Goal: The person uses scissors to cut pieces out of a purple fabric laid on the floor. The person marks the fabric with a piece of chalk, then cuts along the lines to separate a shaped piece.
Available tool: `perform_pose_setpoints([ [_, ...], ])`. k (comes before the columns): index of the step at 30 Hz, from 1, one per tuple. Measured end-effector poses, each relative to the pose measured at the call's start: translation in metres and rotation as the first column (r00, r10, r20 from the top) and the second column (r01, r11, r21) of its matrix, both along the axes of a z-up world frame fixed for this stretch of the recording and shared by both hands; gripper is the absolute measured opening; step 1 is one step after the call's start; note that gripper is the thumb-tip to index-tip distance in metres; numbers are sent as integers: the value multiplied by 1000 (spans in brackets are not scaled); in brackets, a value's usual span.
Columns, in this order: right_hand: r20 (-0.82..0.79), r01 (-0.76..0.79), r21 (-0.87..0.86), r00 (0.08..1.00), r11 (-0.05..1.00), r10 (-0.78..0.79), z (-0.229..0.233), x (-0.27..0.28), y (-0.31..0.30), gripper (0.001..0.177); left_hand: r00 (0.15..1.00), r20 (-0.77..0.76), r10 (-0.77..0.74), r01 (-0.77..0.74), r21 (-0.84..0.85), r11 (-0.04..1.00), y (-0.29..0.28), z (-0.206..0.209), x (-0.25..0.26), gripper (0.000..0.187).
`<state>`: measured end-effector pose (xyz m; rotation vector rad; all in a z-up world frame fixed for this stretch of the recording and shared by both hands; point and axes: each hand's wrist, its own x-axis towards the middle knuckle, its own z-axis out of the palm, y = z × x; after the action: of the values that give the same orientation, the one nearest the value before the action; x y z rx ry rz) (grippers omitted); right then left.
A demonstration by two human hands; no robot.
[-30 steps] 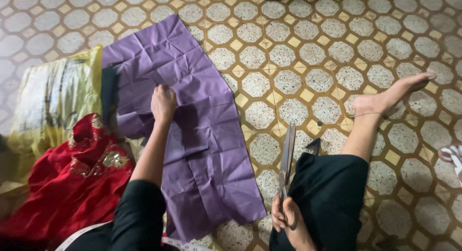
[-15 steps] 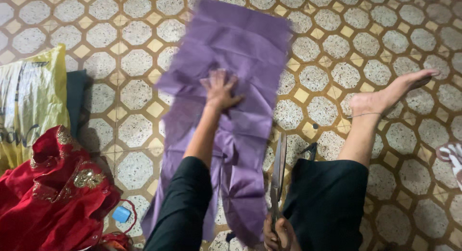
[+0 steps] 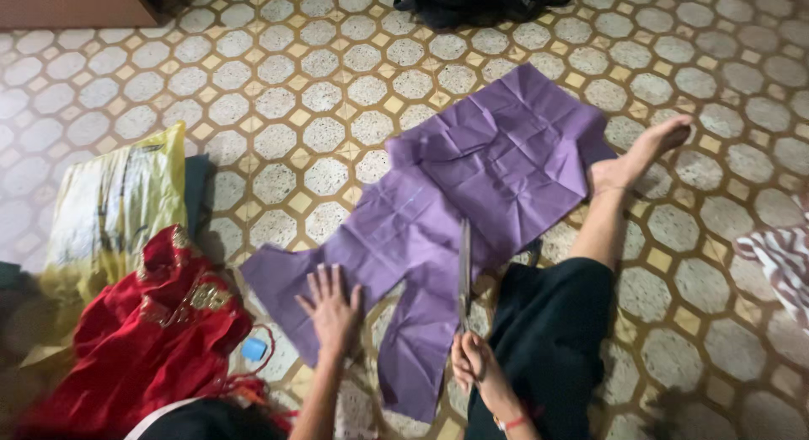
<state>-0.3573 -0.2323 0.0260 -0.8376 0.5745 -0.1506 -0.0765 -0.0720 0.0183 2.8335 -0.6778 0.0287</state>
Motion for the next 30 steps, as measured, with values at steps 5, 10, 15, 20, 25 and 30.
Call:
perform_pose_setpoints([
  [5, -19, -147, -39, 989, 988, 146, -9, 3, 5, 42, 995, -94, -15, 19, 48, 999, 78, 7, 30, 74],
  [10, -90, -351, -69, 935, 934, 344, 0, 4, 36, 42, 995, 23, -95, 97, -91, 991, 85, -13, 60, 75],
  [15, -248, -525, 149, 801, 838, 545, 36, 6, 71, 59, 965, 92, -245, 256, -143, 956, 47, -32, 55, 71],
  [20, -355, -534, 253, 724, 806, 591, 61, 24, 76, 67, 975, -93, -200, 177, -212, 961, 40, -10, 47, 74],
  [25, -331, -547, 294, 712, 784, 620, 61, 42, 79, 73, 977, -18, -213, 204, -218, 954, 52, -6, 47, 73],
  [30, -381, -491, 237, 746, 838, 545, 59, 56, 77, 74, 978, -20, -207, 196, -242, 950, 52, -6, 49, 73],
])
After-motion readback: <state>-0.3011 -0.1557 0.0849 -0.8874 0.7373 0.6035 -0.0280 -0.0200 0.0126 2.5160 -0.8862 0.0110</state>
